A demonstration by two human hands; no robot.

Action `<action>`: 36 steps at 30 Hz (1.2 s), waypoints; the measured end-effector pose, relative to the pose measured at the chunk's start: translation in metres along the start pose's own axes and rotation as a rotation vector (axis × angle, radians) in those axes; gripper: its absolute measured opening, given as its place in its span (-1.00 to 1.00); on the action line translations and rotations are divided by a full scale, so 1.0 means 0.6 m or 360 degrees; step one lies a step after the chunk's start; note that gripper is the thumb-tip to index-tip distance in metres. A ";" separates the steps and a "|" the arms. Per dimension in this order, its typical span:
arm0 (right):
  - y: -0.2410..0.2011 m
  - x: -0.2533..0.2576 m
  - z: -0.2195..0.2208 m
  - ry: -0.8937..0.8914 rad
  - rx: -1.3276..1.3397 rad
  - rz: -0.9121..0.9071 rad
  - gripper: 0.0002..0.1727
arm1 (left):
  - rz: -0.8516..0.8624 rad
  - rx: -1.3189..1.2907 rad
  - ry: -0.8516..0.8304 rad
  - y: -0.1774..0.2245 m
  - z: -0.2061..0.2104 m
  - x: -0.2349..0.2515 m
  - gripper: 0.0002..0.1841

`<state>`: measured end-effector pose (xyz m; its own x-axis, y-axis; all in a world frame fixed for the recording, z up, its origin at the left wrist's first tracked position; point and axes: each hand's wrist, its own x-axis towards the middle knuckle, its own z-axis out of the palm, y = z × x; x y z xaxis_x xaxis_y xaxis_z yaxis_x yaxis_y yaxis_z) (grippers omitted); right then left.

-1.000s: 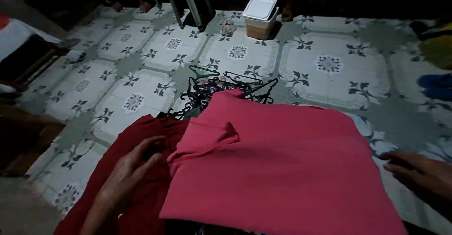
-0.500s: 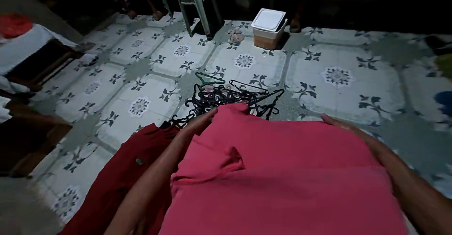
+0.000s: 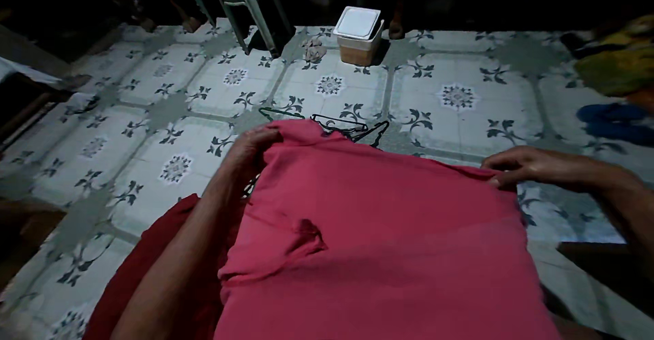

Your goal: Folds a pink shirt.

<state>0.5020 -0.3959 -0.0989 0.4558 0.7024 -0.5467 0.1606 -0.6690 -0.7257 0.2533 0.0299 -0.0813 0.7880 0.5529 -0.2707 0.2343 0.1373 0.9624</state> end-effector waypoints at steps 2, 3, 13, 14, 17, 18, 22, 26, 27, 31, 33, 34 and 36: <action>-0.006 -0.004 -0.004 0.0129 -0.0106 0.0087 -0.84 | 0.0189 0.0094 0.0005 0.030 -0.003 -0.007 -0.76; 0.001 -0.004 -0.007 0.0195 -0.0117 0.0067 -0.80 | 0.0288 0.0172 0.0003 0.040 -0.008 -0.007 -0.76; 0.066 0.005 0.037 0.0452 0.0053 -0.0404 -0.80 | 0.0448 0.1176 -0.0074 0.037 -0.042 -0.001 -0.69; 0.064 -0.009 0.048 0.0362 0.0183 -0.0489 -0.80 | 0.0480 0.1169 -0.0215 0.039 -0.047 -0.018 -0.68; 0.065 -0.044 0.078 0.0083 0.0453 -0.0567 -0.78 | 0.0647 0.0989 -0.0676 0.050 -0.081 -0.086 -0.72; 0.072 -0.050 0.083 0.0048 0.0490 -0.0582 -0.76 | 0.0651 0.0954 -0.0882 0.056 -0.092 -0.107 -0.71; 0.103 -0.055 0.094 0.0173 0.0529 -0.0752 -0.60 | 0.0496 0.1143 -0.1139 0.056 -0.105 -0.180 -0.62; 0.082 -0.056 0.109 0.0139 0.0485 -0.0794 -0.53 | 0.0297 0.1249 -0.0904 0.033 -0.116 -0.208 -0.30; 0.076 -0.056 0.113 0.0178 0.0396 -0.0767 -0.47 | 0.0250 0.1249 -0.0880 0.026 -0.120 -0.209 -0.23; 0.068 -0.061 0.115 0.0453 -0.0071 -0.0900 -0.31 | 0.0147 0.1081 -0.0818 0.001 -0.138 -0.215 -0.30; 0.057 -0.070 0.116 0.0503 -0.0165 -0.0980 -0.48 | 0.0212 0.0871 -0.0818 -0.012 -0.149 -0.220 -0.44; 0.050 -0.075 0.119 0.0534 -0.0212 -0.0987 -0.50 | 0.0249 0.0795 -0.0843 -0.016 -0.152 -0.222 -0.52; 0.040 -0.080 0.125 0.0636 -0.0330 -0.0968 -0.41 | 0.0273 0.0697 -0.0885 -0.019 -0.149 -0.224 -0.59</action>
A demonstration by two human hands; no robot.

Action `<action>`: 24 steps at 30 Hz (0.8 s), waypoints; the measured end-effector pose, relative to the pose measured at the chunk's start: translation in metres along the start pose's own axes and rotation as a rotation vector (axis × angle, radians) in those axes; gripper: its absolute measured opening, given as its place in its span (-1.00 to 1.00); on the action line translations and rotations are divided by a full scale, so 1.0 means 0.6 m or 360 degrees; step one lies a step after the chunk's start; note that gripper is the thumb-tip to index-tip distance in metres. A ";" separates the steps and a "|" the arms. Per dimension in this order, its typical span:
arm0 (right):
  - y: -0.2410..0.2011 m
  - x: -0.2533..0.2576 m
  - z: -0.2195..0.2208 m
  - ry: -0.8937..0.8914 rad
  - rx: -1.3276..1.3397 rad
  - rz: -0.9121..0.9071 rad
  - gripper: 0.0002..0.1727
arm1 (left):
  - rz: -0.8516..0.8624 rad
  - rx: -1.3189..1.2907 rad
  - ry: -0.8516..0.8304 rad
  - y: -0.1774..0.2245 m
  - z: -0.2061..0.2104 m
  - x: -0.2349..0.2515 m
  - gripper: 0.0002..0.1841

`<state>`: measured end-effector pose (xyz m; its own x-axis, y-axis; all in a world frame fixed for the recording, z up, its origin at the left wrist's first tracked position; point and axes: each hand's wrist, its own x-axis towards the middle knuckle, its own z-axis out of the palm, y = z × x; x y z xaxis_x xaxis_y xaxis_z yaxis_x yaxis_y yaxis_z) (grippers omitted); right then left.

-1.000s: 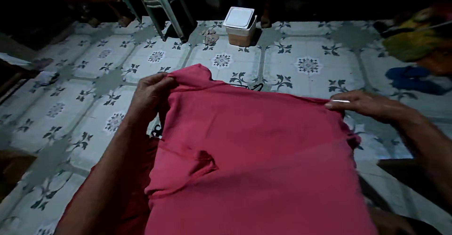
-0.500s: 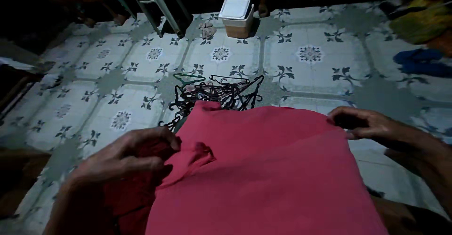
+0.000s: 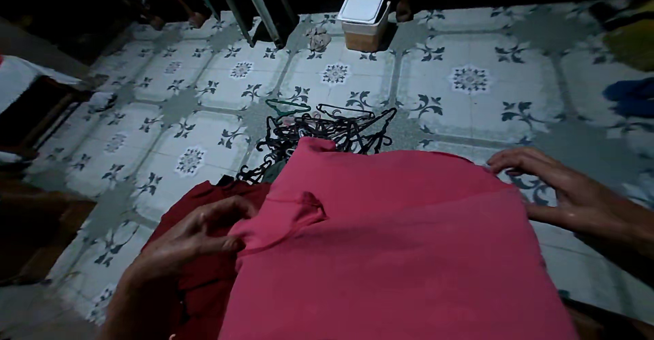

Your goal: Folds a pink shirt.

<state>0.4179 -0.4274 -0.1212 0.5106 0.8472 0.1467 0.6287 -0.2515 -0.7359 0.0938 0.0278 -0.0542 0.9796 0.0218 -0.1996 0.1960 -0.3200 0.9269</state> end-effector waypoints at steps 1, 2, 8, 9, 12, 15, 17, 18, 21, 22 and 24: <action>-0.005 0.001 0.000 0.0029 -0.0041 -0.0018 -0.37 | 0.0004 -0.0007 0.0001 0.001 0.004 0.001 -0.56; -0.008 0.003 -0.001 0.0049 -0.0053 -0.0058 -0.39 | 0.0007 0.0001 0.0014 0.002 0.010 0.000 -0.51; -0.005 0.007 -0.005 -0.0048 0.0200 -0.0179 -0.75 | 0.0406 -0.0058 0.0709 0.029 0.040 -0.013 -0.53; 0.003 0.007 -0.007 -0.0104 0.0257 -0.0156 -0.75 | 0.0420 -0.0156 0.0849 0.029 0.043 -0.013 -0.51; 0.019 0.002 -0.011 -0.0263 0.0384 -0.0013 -0.76 | 0.0159 -0.0385 0.0912 -0.014 0.055 -0.016 -0.54; 0.027 -0.006 -0.016 -0.0407 0.0250 0.0141 -0.73 | -0.0130 -0.0557 0.0643 -0.047 0.093 -0.036 -0.64; 0.040 -0.016 -0.016 -0.0502 0.0146 0.0217 -0.68 | -0.0180 -0.0689 0.0533 -0.044 0.117 -0.054 -0.68; 0.052 -0.023 -0.017 -0.0533 0.0108 0.0253 -0.66 | -0.0177 -0.0718 0.0525 -0.047 0.121 -0.063 -0.69; 0.070 -0.046 -0.044 -0.0460 0.0175 0.0419 -0.70 | -0.0162 -0.0622 0.0887 -0.039 0.121 -0.081 -0.81; 0.074 -0.057 -0.053 -0.0326 0.0340 0.0503 -0.73 | -0.0146 -0.0610 0.1092 -0.025 0.122 -0.081 -0.79; 0.075 -0.085 -0.047 0.0147 0.1036 0.0699 -0.80 | -0.0093 -0.0632 0.1473 0.011 0.133 -0.066 -0.67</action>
<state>0.4366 -0.4948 -0.1433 0.6971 0.6844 -0.2137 -0.0967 -0.2056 -0.9739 0.0531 -0.0506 -0.0657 0.5836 0.8081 -0.0792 0.0796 0.0401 0.9960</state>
